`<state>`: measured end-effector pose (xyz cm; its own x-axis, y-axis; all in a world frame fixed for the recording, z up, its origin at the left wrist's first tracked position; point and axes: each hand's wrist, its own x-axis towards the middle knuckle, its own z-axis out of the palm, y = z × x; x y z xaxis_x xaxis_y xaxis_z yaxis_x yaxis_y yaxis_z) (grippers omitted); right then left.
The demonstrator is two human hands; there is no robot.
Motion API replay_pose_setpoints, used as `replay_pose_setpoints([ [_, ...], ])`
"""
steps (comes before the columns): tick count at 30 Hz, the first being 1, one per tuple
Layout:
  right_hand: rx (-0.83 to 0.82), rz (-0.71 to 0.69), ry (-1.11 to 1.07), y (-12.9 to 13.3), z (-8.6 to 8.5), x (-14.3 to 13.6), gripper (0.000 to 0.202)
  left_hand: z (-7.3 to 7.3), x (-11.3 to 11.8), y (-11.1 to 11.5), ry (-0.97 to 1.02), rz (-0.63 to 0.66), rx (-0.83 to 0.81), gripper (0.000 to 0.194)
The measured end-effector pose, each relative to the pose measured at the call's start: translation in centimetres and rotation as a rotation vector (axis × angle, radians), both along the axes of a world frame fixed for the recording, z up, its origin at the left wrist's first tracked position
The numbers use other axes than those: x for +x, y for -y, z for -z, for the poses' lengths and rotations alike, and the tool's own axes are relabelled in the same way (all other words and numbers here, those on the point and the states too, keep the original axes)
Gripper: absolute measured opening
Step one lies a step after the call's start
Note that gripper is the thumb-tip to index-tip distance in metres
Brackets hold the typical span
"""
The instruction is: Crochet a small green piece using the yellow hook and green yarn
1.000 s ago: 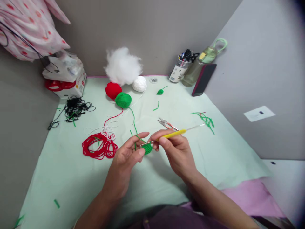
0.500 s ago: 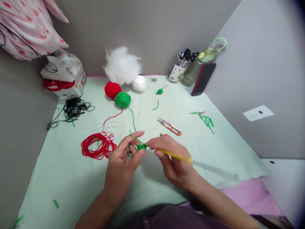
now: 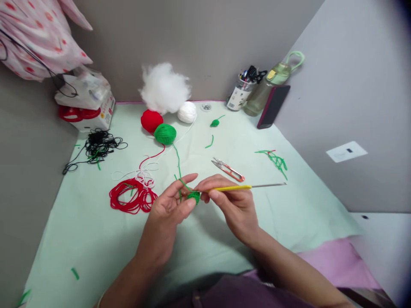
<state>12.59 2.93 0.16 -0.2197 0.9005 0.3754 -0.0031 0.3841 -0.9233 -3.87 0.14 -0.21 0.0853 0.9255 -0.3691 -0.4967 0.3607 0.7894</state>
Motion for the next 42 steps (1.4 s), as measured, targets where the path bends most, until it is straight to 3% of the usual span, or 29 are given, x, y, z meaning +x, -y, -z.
replay_pose_setpoints([
  [4,0.291,0.068,0.271,0.8,0.8,0.1,0.023,0.1,0.5,0.3,0.004,-0.093,-0.016,0.048],
  [7,0.486,0.085,0.402,1.1,0.9,0.5,0.031,-0.1,0.3,0.1,0.166,-0.026,-0.098,0.045],
  [10,0.282,0.134,0.171,0.9,0.4,0.6,0.026,-0.4,-0.1,-0.2,0.263,0.016,-0.129,0.035],
  [14,-0.044,0.027,-0.079,0.2,-0.2,0.2,0.016,-0.3,-0.1,-0.1,0.090,-0.043,-0.050,0.032],
  [23,-0.341,-0.086,-0.271,-0.7,0.7,0.4,0.019,0.6,-0.6,0.3,-0.085,0.054,0.032,0.031],
  [27,-0.359,-0.131,-0.271,-0.7,0.5,0.6,0.022,0.5,-0.6,0.3,-0.088,0.038,0.031,0.029],
  [31,-0.122,-0.048,-0.033,0.2,0.1,0.8,0.020,0.7,-0.5,0.3,-0.148,0.011,0.050,0.028],
  [35,0.426,0.045,0.371,0.7,0.3,0.5,0.018,0.8,0.0,0.5,-0.287,-0.106,0.086,0.030],
  [38,0.754,0.128,0.602,0.7,0.7,0.3,0.019,0.5,0.4,0.6,-0.149,-0.134,0.023,0.048],
  [40,0.797,0.147,0.616,0.8,0.8,0.4,0.021,0.2,0.3,0.5,0.038,-0.068,-0.069,0.055],
  [42,0.656,0.138,0.477,0.8,0.7,0.5,0.023,0.0,0.0,0.4,0.182,-0.005,-0.146,0.051],
])
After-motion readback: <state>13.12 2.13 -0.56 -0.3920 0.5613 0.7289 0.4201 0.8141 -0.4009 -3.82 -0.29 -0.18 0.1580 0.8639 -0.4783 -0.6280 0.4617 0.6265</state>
